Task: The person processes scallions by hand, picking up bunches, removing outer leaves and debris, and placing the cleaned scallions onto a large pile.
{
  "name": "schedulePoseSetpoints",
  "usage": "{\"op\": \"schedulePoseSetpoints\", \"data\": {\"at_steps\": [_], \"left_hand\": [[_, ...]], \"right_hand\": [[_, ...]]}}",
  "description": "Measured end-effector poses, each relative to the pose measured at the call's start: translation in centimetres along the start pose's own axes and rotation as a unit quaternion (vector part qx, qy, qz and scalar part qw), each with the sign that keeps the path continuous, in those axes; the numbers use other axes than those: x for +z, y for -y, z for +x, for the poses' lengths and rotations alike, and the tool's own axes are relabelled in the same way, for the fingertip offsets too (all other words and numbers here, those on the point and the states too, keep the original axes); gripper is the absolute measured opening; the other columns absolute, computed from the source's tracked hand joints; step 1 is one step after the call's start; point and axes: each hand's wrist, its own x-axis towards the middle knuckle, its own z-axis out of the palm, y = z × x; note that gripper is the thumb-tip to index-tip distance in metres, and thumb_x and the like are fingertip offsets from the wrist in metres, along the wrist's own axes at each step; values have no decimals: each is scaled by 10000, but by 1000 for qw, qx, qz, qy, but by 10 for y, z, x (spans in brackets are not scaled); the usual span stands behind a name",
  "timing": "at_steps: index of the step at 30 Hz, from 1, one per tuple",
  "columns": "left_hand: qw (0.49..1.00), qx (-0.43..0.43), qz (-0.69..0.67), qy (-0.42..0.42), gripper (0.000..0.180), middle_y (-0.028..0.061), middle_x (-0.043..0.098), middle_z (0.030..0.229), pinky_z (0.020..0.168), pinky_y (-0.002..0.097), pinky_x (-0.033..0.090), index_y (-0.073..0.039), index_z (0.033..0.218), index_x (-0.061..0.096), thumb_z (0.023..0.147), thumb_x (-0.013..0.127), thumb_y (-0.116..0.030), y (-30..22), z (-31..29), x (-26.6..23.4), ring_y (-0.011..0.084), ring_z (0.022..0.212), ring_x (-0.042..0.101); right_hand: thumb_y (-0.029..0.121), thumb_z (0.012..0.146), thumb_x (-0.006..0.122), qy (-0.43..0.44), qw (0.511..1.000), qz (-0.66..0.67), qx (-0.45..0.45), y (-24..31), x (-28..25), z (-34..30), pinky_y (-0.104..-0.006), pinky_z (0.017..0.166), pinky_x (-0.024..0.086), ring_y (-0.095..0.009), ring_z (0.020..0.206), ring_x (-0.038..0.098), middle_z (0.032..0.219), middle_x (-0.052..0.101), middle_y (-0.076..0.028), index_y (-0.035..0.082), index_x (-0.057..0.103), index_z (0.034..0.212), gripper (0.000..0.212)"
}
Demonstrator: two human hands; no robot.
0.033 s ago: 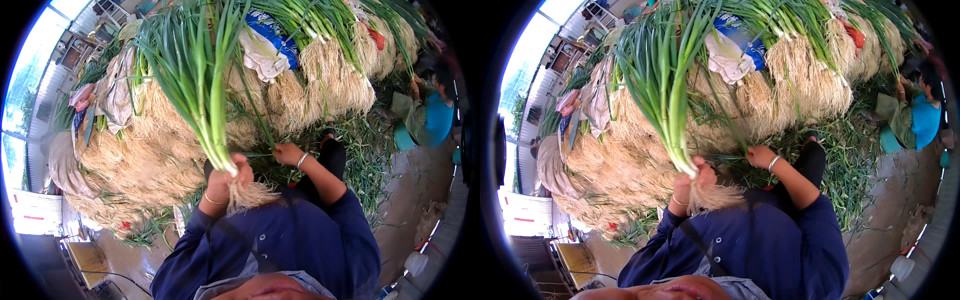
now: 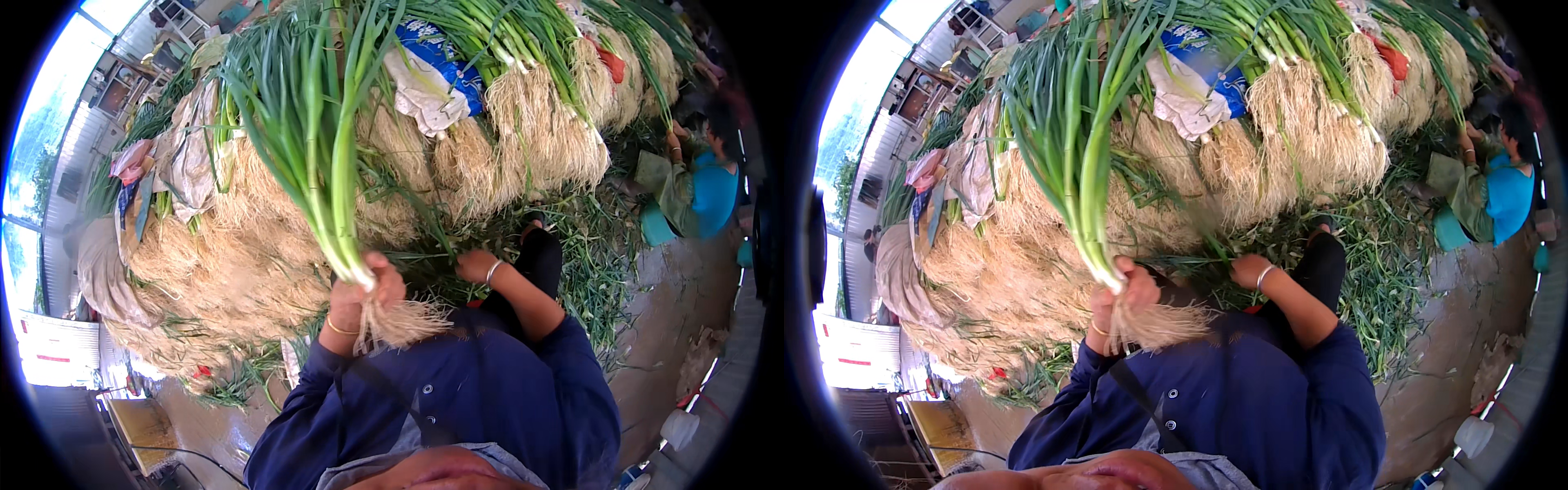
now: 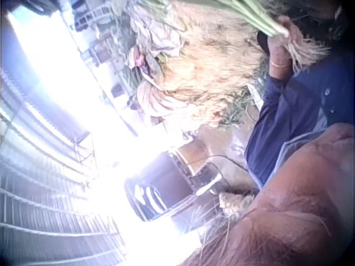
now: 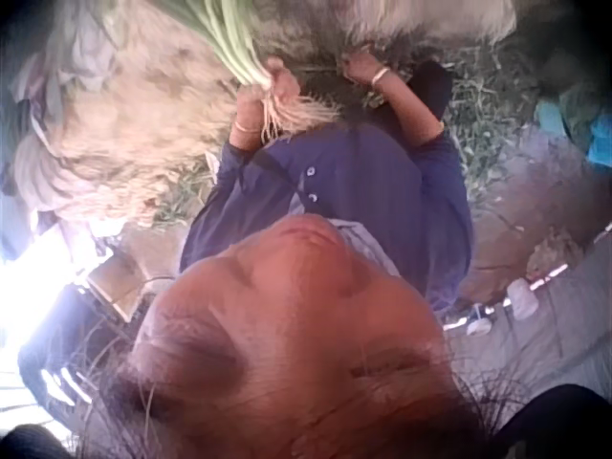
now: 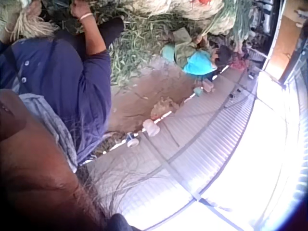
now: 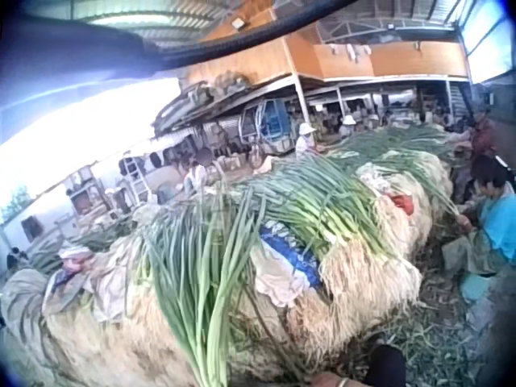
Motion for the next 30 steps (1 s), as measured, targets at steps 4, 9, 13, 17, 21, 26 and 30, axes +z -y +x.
{"op": "schedulePoseSetpoints", "data": {"at_steps": [4, 9, 13, 17, 21, 26, 30], "left_hand": [[976, 121, -37, 178, 396, 30, 586, 819, 577, 264, 424, -106, 1218, 518, 854, 640, -203, -45, 27, 3, 126, 640, 576], [992, 115, -48, -20, 348, 14, 576, 828, 573, 246, 385, -106, 1117, 553, 822, 670, -249, -35, 31, -7, 101, 601, 519], [985, 37, 36, -167, 280, 3, 484, 757, 596, 261, 367, -91, 996, 561, 835, 649, -303, -3, 37, 18, 121, 634, 426], [981, 36, 53, -182, 312, 144, 600, 962, 747, 369, 475, -54, 973, 611, 805, 672, -310, 3, 31, 3, 271, 851, 576], [961, -24, 56, -270, 338, 171, 589, 1146, 870, 348, 486, 12, 1048, 598, 806, 660, -216, 8, 40, 10, 267, 1045, 581], [936, -67, 137, -316, 258, 101, 630, 948, 793, 328, 502, 36, 1072, 575, 855, 609, -99, 23, 35, -4, 220, 892, 622], [943, -116, 116, -291, 258, 112, 628, 985, 835, 350, 496, 19, 1094, 567, 853, 605, -66, 36, 43, 4, 234, 922, 624]], "right_hand": [[327, 843, 531, 1, 997, 36, 71, 5, -12, -41, -462, 758, 488, -371, 849, 617, 909, 640, -202, 30, 600, 1001, 344], [108, 781, 612, -661, 745, -95, 5, 42, -221, -68, -424, 725, 461, -340, 847, 575, 925, 600, -164, 38, 572, 1010, 243], [99, 771, 623, -668, 710, -176, 141, -17, -302, -59, -428, 721, 451, -332, 820, 574, 897, 598, -166, 34, 548, 1017, 265], [87, 756, 634, -670, 740, -46, -24, 35, -280, -53, -432, 700, 446, -337, 771, 563, 866, 591, -169, 34, 538, 948, 221], [72, 727, 664, -552, 813, 68, -173, 96, -167, -69, -412, 734, 446, -322, 805, 565, 847, 581, -139, 37, 561, 898, 203], [161, 843, 643, -481, 769, 405, -118, 89, -128, -54, -289, 699, 430, -177, 762, 509, 806, 535, -48, 44, 555, 862, 148], [213, 850, 671, -497, 722, 480, -41, 41, -169, -11, -215, 583, 402, -81, 653, 449, 751, 489, 2, 36, 502, 888, 248]]}}
